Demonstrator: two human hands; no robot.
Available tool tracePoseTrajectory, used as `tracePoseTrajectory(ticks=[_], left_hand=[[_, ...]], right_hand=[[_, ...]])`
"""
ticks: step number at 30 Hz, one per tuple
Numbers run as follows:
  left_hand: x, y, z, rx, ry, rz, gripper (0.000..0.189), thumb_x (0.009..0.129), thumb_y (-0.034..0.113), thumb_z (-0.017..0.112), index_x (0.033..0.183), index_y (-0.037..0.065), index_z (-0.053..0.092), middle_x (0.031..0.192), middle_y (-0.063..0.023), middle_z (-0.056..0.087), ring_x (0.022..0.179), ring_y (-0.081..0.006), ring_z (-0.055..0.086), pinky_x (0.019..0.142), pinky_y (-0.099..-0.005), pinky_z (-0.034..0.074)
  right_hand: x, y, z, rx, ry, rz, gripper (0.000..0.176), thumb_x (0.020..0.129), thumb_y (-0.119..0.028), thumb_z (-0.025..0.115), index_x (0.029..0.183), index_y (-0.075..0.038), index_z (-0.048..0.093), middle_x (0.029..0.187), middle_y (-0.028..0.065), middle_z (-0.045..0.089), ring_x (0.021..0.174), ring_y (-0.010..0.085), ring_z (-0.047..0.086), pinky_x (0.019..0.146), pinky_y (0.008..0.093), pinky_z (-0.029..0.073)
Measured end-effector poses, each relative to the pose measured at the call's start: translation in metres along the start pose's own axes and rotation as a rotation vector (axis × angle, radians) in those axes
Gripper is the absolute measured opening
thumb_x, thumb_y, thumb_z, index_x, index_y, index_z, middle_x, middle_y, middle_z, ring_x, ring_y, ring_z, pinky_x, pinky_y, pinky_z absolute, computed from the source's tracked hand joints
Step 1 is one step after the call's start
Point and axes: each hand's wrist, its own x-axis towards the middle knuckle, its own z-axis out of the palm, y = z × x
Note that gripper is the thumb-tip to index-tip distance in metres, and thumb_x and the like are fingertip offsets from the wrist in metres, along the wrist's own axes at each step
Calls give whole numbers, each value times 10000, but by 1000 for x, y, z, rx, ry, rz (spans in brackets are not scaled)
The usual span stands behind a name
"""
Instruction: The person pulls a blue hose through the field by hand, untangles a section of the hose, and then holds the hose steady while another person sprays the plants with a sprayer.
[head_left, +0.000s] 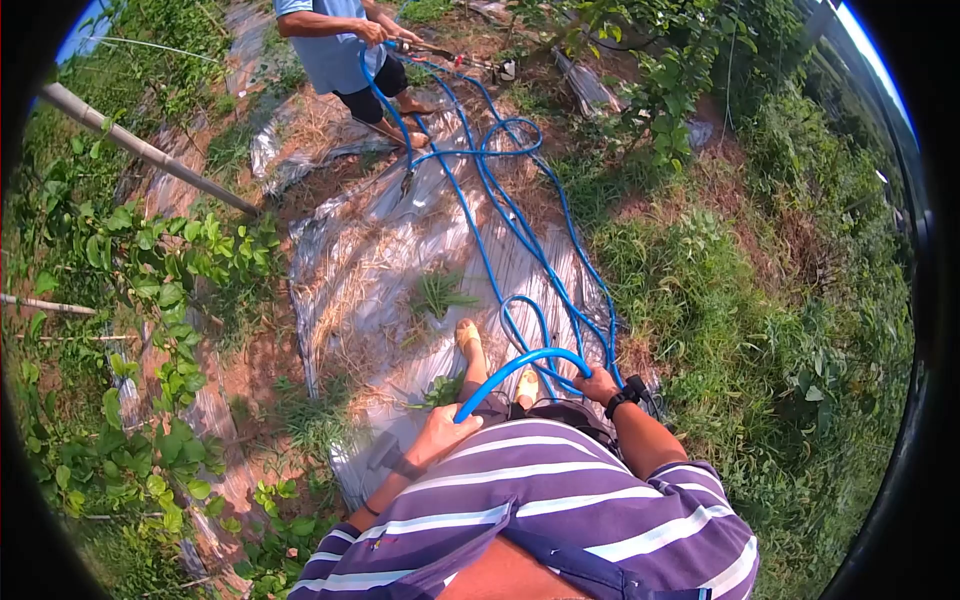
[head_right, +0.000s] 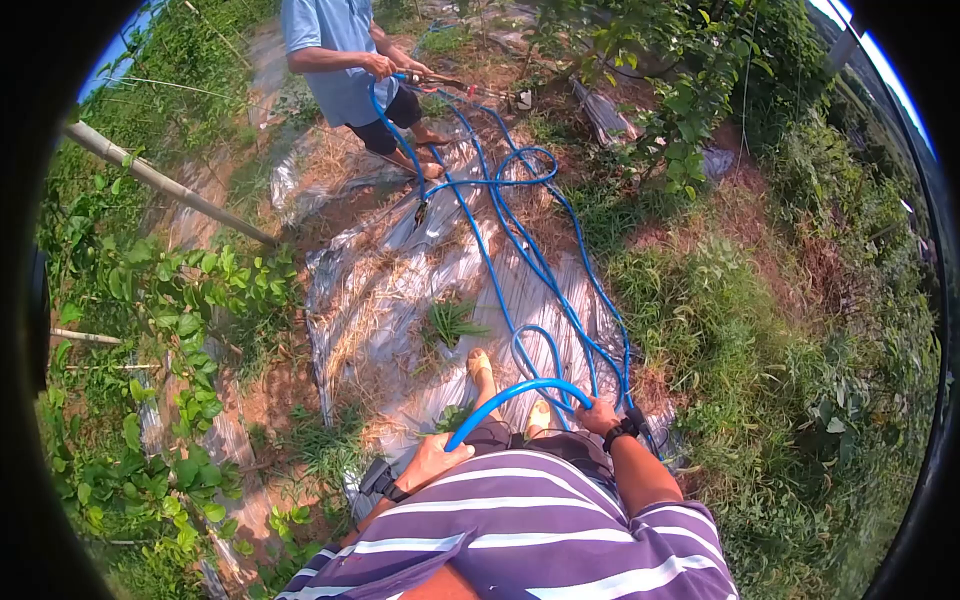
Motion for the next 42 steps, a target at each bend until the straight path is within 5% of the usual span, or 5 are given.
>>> tracePoseTrajectory(ticks=[6,8,11,36,42], left_hand=[[1,1,0,19,-15,-5,297,881,295,745,803,23,656,698,29,579,677,-60,521,596,-274,444],[4,-7,2,23,-13,7,294,884,294,743,810,23,658,705,28,581,681,-63,522,601,-275,446],[6,-10,2,17,-17,10,291,887,292,741,811,23,658,708,28,582,682,-64,521,603,-276,446],[7,-24,4,21,6,-43,298,873,300,747,806,25,655,710,25,583,678,-61,520,598,-272,440],[9,-24,5,9,30,9,396,828,367,759,797,-15,658,646,-54,591,640,-121,558,609,-347,481]], right_hand=[[1,4,4,4,18,6,336,846,-387,678,1006,-92,698,840,170,722,832,309,717,758,429,543],[-4,0,3,102,54,26,210,788,-267,719,848,-68,737,742,67,694,724,164,664,685,359,520],[1,13,9,35,37,4,334,838,-393,683,1000,-100,699,822,168,719,816,303,720,751,423,549],[-7,-12,-3,9,-21,50,295,856,-344,687,962,-69,689,775,110,703,727,220,685,685,390,528],[-13,-11,-4,-11,-12,46,306,852,-343,680,990,-70,699,805,126,712,750,236,694,707,396,534]])
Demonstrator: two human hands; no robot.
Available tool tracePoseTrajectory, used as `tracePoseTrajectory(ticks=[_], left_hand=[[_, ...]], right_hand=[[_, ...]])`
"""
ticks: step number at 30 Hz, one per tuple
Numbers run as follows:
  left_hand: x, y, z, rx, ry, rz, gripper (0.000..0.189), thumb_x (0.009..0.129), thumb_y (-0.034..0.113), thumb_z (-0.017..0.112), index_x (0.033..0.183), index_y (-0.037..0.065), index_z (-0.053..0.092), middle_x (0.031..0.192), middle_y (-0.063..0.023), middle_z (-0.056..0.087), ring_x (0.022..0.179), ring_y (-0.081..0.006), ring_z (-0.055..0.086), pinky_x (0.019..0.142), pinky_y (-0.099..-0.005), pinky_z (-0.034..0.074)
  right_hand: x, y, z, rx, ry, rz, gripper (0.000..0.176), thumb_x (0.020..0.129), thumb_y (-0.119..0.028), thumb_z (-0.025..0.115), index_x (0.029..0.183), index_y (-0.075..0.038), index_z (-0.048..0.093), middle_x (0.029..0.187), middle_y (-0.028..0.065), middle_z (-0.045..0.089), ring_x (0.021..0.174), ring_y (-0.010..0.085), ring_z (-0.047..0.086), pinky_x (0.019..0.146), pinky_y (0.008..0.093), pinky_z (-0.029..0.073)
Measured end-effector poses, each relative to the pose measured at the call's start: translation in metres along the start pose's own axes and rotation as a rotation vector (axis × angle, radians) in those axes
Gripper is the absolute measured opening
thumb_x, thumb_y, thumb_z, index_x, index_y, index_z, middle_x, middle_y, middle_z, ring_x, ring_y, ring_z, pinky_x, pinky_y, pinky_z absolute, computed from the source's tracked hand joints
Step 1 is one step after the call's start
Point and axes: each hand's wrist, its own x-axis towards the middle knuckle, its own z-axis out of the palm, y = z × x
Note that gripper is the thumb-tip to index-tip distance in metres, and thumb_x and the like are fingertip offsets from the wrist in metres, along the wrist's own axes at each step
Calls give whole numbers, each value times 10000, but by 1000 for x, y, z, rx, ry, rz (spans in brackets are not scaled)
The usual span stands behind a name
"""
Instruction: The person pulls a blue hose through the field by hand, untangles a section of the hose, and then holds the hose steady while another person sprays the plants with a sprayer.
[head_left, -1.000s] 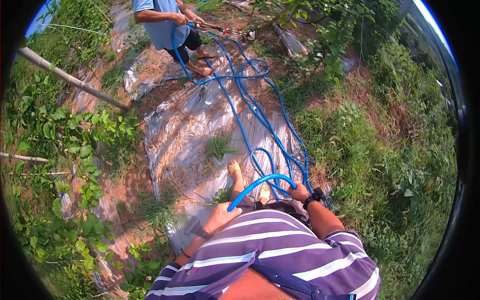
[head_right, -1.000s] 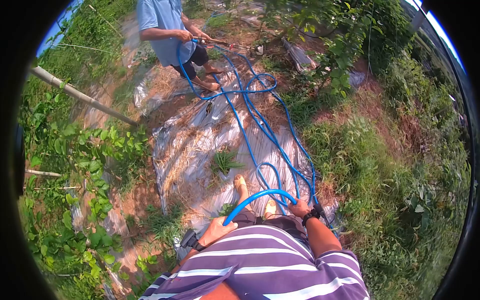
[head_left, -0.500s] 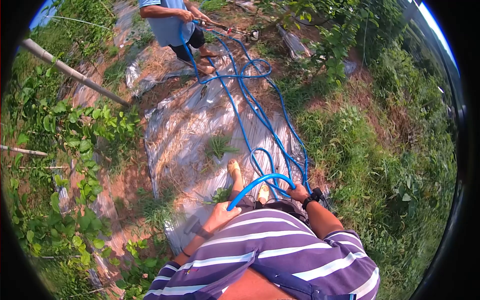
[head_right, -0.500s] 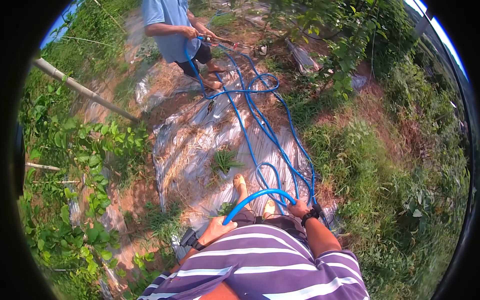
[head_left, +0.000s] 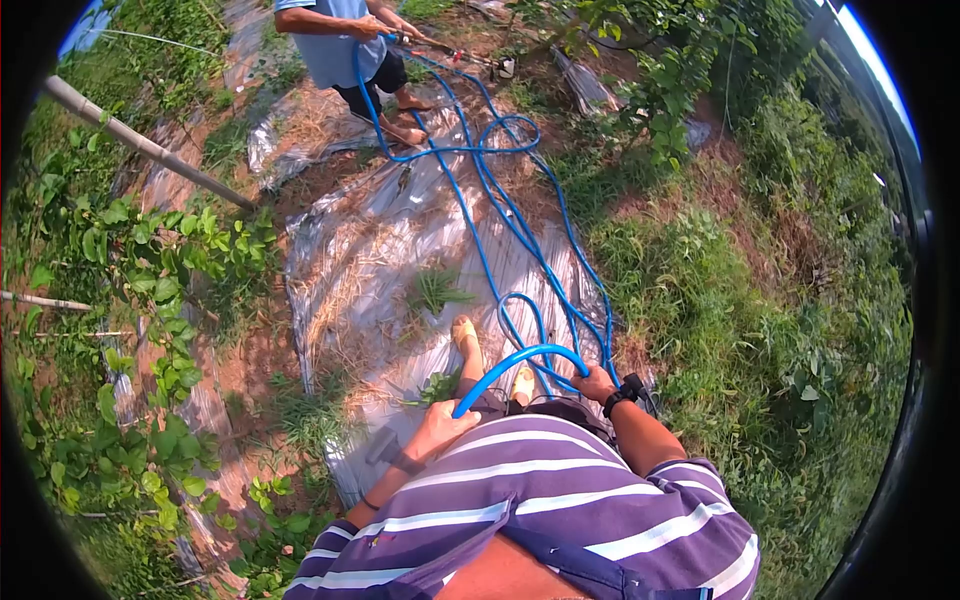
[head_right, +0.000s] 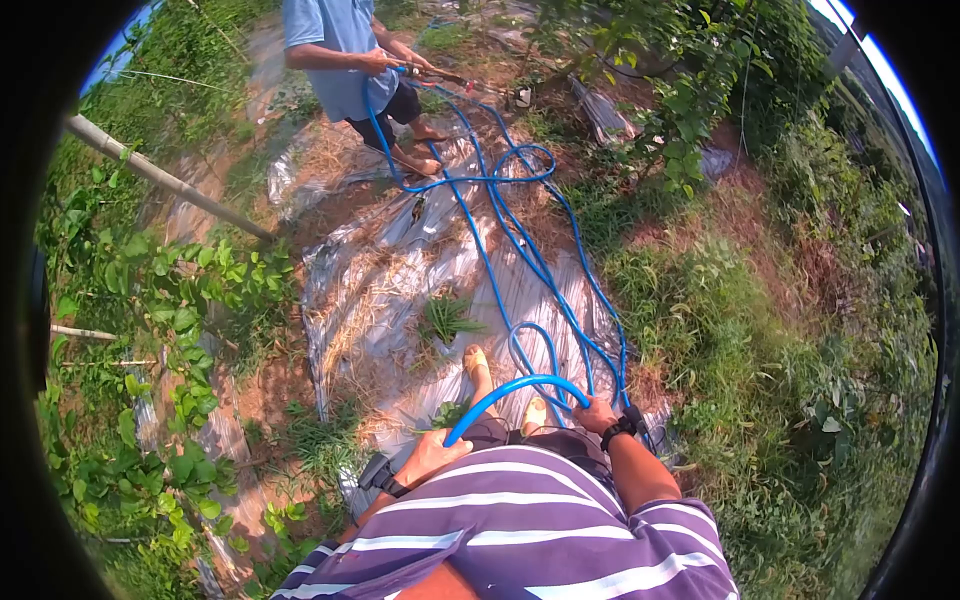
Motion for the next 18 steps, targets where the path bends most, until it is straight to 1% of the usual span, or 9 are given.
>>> tracePoseTrajectory(ticks=[2,3,5,8,11,15,17,18], left_hand=[[0,4,0,2,-2,3,391,829,363,760,805,-15,665,650,-57,593,643,-120,559,611,-341,480],[1,6,-1,4,-4,3,391,829,363,760,805,-15,665,650,-57,593,643,-120,559,611,-341,480],[0,9,-2,-22,-15,-2,391,830,360,763,805,-17,664,652,-58,595,646,-118,559,610,-336,476],[2,5,-1,-26,-16,-1,390,831,359,763,796,-15,658,647,-53,592,639,-117,556,600,-335,472],[4,0,0,5,-2,-16,385,833,355,761,784,-10,652,639,-49,589,629,-117,553,591,-340,469],[5,1,0,17,11,13,378,832,353,760,769,-2,647,633,-45,587,619,-117,552,580,-344,465],[5,3,-2,40,-19,-5,322,869,312,744,773,19,649,680,15,578,662,-74,526,590,-293,447],[5,4,-2,40,-19,-5,322,869,312,744,773,19,649,680,15,578,662,-74,526,590,-293,447]], right_hand=[[6,10,5,-7,18,-32,326,851,-356,681,1025,-81,706,868,148,728,829,268,712,763,411,541],[6,11,5,-6,19,-31,326,851,-356,681,1025,-81,706,868,148,728,829,268,712,763,411,541],[8,14,7,-16,-13,23,344,851,-373,680,1046,-91,709,928,168,733,907,309,714,815,426,541],[9,18,11,-30,2,2,349,852,-385,683,1042,-94,708,942,176,732,927,327,711,827,432,542],[4,9,8,-12,5,19,346,850,-388,686,1034,-95,707,935,177,730,920,339,708,824,436,542],[13,17,14,-11,-7,23,346,845,-392,691,1023,-97,705,925,175,729,913,331,709,817,438,542],[15,18,15,-7,-13,32,338,838,-387,700,1009,-95,707,908,173,728,896,326,712,802,439,544],[14,16,15,-7,-14,33,338,838,-387,700,1009,-95,707,908,173,728,896,326,712,802,439,544]])
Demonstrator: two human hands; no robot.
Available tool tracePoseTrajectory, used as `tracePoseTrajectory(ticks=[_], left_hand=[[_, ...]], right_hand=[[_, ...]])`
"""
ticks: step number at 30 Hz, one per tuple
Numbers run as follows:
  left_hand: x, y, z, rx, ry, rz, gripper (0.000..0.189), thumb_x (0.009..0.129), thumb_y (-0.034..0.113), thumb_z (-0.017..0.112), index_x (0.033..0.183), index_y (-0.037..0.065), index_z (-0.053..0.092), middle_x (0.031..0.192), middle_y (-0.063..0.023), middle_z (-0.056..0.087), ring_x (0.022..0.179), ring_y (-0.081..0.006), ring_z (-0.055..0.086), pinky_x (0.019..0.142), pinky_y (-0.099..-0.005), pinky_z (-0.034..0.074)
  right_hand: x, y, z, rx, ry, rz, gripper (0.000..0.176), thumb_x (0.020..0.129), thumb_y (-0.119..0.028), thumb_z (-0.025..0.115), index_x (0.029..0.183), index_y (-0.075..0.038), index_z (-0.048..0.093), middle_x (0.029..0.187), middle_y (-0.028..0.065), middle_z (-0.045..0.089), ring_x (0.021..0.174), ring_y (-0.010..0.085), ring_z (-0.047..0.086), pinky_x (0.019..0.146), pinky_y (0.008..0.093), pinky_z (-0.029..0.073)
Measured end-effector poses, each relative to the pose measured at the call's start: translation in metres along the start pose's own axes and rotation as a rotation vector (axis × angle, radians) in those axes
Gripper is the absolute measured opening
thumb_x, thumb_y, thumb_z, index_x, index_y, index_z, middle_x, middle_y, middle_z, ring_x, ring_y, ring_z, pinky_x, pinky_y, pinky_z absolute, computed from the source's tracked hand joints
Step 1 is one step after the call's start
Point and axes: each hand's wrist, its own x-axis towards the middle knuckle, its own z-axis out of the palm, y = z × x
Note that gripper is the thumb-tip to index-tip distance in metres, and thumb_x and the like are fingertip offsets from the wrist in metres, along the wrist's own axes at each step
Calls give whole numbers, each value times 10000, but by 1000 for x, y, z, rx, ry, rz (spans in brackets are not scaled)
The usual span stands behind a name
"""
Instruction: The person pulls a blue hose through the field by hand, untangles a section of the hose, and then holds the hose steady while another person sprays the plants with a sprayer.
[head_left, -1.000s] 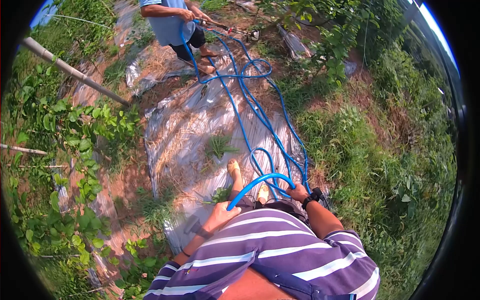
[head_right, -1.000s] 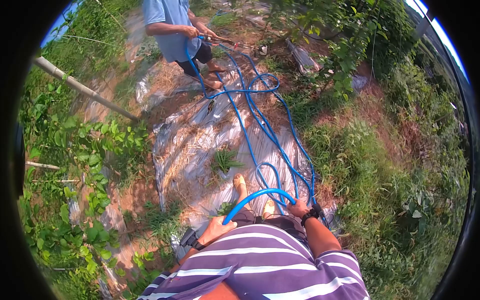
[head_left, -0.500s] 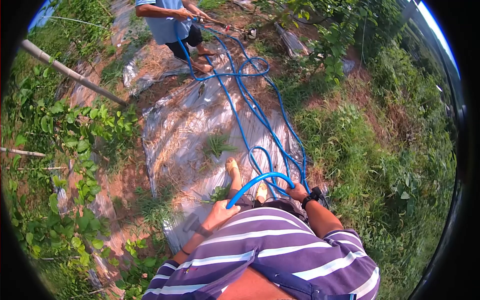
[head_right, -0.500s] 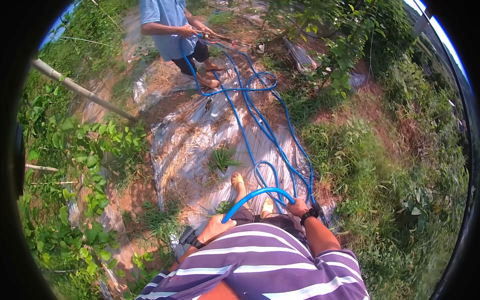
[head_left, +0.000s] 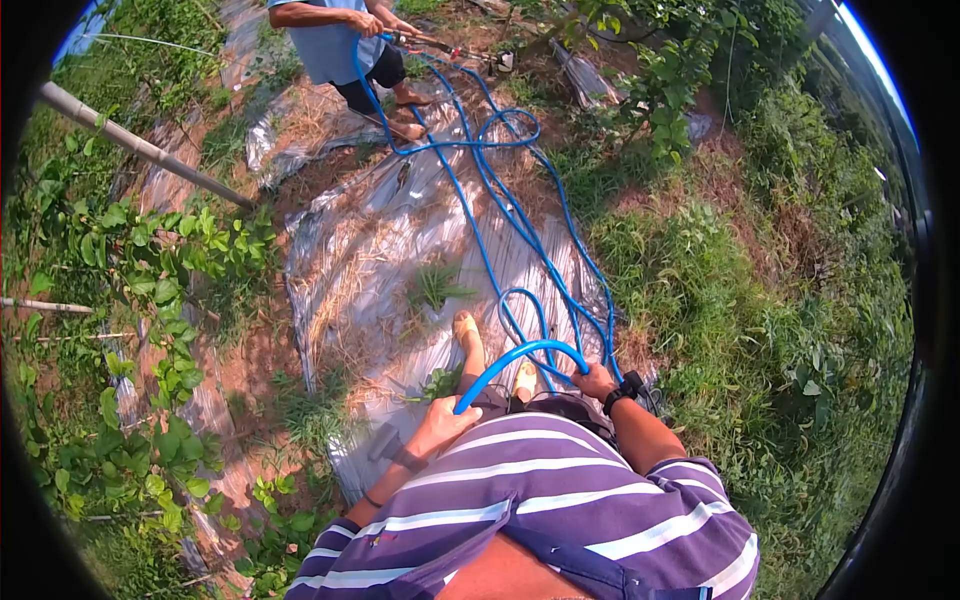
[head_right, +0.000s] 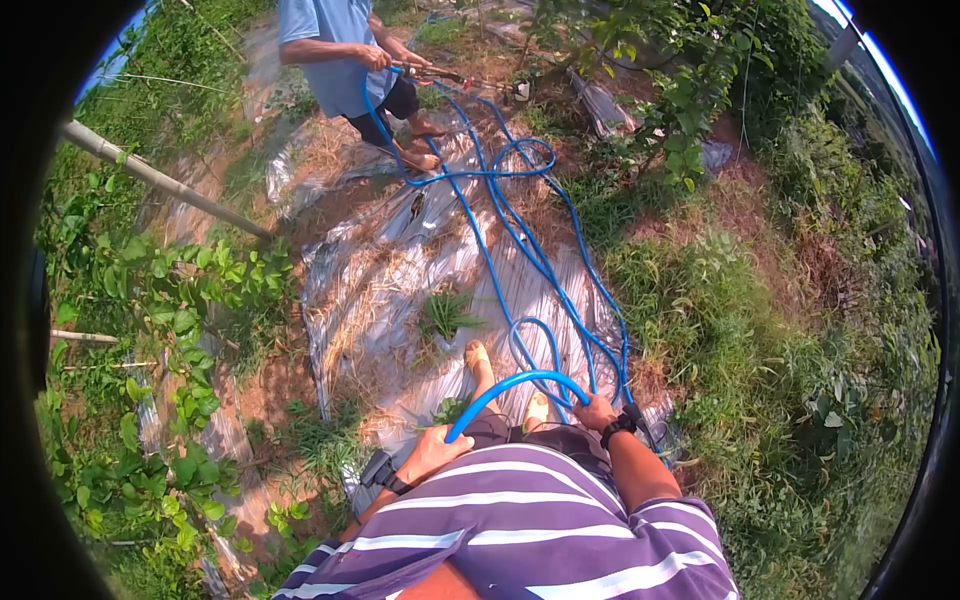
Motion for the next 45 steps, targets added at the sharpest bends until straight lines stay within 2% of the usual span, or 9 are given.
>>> tracePoseTrajectory(ticks=[2,5,8,9,12,14,19,21,45], left_hand=[[0,2,-1,-5,-14,-19,331,865,319,747,765,20,645,673,12,574,657,-76,524,586,-296,445],[1,-1,0,-9,15,13,375,842,333,754,767,-16,639,612,-58,577,607,-129,556,585,-354,473],[0,4,-2,25,2,6,338,864,324,750,757,21,645,665,7,570,655,-79,523,587,-305,448],[0,3,-1,25,1,5,338,864,324,750,757,21,645,665,7,570,655,-79,523,587,-305,448],[2,-2,0,11,0,15,332,862,317,751,757,19,652,662,4,582,658,-79,536,589,-309,452],[3,-8,2,17,19,17,317,860,307,754,759,22,657,663,4,595,656,-85,550,590,-309,456],[0,-1,2,-61,8,-6,293,860,291,753,762,30,665,665,5,604,649,-91,558,591,-303,458],[1,-1,3,-65,5,-17,286,861,288,752,765,32,669,666,5,607,647,-93,559,592,-301,459],[5,3,3,-6,-6,-12,273,855,278,755,795,23,676,692,-15,637,678,-99,590,621,-304,483]], right_hand=[[-3,-4,0,35,70,-6,230,802,-282,711,868,-64,740,729,99,705,695,183,691,676,363,541],[1,1,5,45,76,-17,225,803,-277,713,864,-62,738,724,96,703,691,182,688,669,361,538],[-2,-1,0,29,-6,0,325,832,-374,702,994,-92,712,865,170,724,848,298,717,765,426,544],[-2,0,0,29,-6,1,325,832,-374,702,994,-92,712,865,170,724,848,298,717,765,426,544],[1,1,3,22,2,-14,314,837,-365,692,995,-94,712,862,172,723,846,293,718,765,425,542],[1,1,5,58,63,-16,233,801,-282,721,859,-57,737,716,93,699,684,181,688,659,359,540],[-8,-13,-2,39,86,-22,241,808,-288,724,887,-61,742,734,93,706,685,182,687,662,357,539],[-12,-19,-8,47,-12,15,301,844,-346,680,992,-86,706,899,200,713,895,335,706,792,440,534],[-3,-2,-2,40,-4,-29,346,822,-356,727,1023,-75,721,942,212,723,935,366,701,825,459,545]])
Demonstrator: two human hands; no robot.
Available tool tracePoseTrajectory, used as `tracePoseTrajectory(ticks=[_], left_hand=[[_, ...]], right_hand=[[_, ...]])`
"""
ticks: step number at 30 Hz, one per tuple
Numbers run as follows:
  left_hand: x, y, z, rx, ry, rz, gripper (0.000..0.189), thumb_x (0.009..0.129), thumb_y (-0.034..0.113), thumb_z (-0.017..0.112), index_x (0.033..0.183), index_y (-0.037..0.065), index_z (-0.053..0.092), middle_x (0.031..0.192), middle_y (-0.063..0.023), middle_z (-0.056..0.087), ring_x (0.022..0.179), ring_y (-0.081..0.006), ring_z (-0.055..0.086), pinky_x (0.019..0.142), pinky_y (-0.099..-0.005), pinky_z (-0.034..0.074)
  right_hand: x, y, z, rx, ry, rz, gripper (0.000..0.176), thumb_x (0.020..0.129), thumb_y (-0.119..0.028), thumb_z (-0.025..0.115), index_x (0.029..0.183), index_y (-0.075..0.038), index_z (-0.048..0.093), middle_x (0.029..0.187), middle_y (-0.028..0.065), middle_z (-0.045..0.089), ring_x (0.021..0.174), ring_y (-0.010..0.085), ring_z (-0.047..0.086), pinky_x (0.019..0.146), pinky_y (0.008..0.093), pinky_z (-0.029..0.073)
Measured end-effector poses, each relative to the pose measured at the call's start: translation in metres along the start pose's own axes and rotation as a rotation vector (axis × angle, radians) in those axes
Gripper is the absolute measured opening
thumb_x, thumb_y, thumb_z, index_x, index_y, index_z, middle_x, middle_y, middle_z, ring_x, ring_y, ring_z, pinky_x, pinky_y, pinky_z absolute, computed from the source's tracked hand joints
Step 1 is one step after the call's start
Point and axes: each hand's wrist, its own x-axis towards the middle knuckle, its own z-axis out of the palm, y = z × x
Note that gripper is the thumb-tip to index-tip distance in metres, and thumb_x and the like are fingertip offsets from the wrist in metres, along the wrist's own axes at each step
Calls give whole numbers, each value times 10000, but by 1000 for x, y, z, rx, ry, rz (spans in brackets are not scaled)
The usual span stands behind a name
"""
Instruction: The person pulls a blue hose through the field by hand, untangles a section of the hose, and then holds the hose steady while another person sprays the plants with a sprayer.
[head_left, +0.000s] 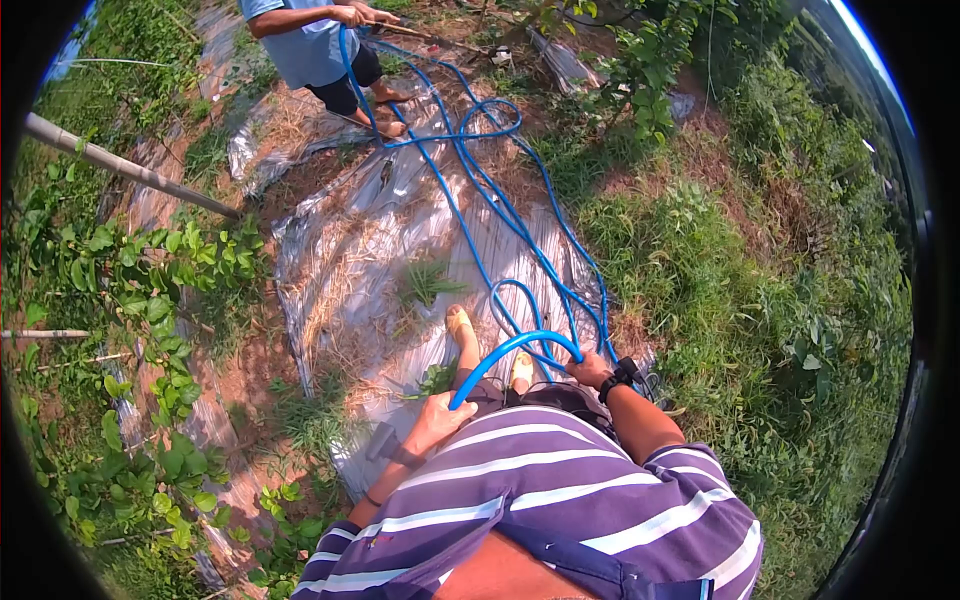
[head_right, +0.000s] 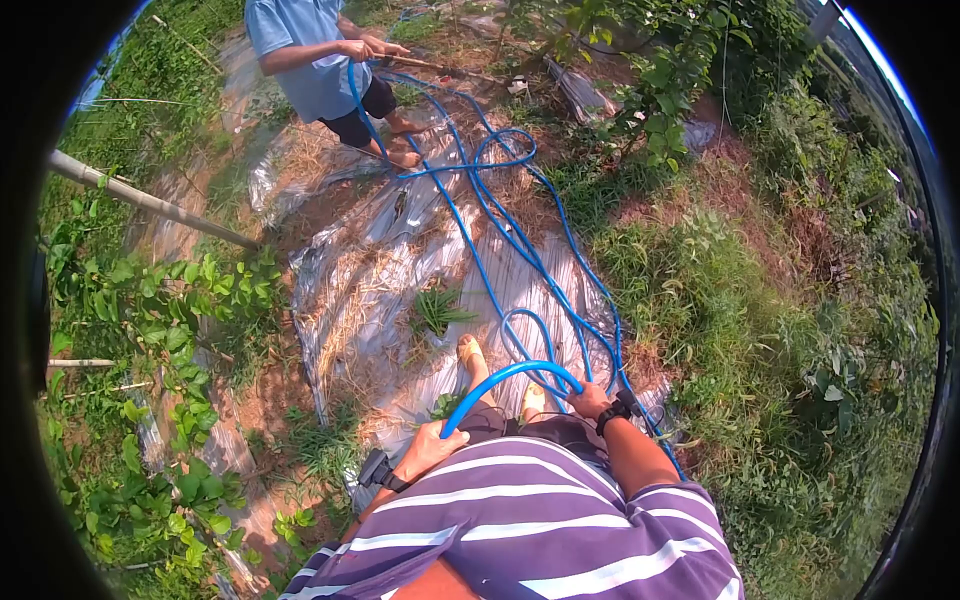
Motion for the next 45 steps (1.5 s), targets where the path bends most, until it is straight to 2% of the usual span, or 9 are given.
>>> tracePoseTrajectory(ticks=[13,28,36,45], left_hand=[[0,-1,-1,-4,-6,19,291,861,288,749,770,22,675,676,-7,624,667,-97,579,614,-307,475],[0,1,0,-7,-1,-22,300,860,296,752,769,19,681,670,-17,632,656,-98,580,611,-314,478],[0,3,-1,13,10,-6,306,864,297,748,760,19,672,666,-9,619,655,-98,576,608,-315,474],[0,-2,0,3,14,18,321,857,317,756,776,15,682,668,-17,622,663,-102,580,613,-317,478]], right_hand=[[1,4,2,-23,8,-15,342,829,-368,704,1005,-74,709,933,216,719,925,383,696,817,469,541],[-2,-5,-3,-30,8,-21,329,845,-349,685,1015,-68,703,917,190,723,908,346,703,817,444,539],[-23,-26,-10,-57,23,43,322,849,-353,684,999,-69,702,928,204,717,921,349,699,817,449,532],[-8,-7,-2,-56,11,15,325,842,-368,688,990,-79,705,915,213,717,908,367,703,797,458,534]])
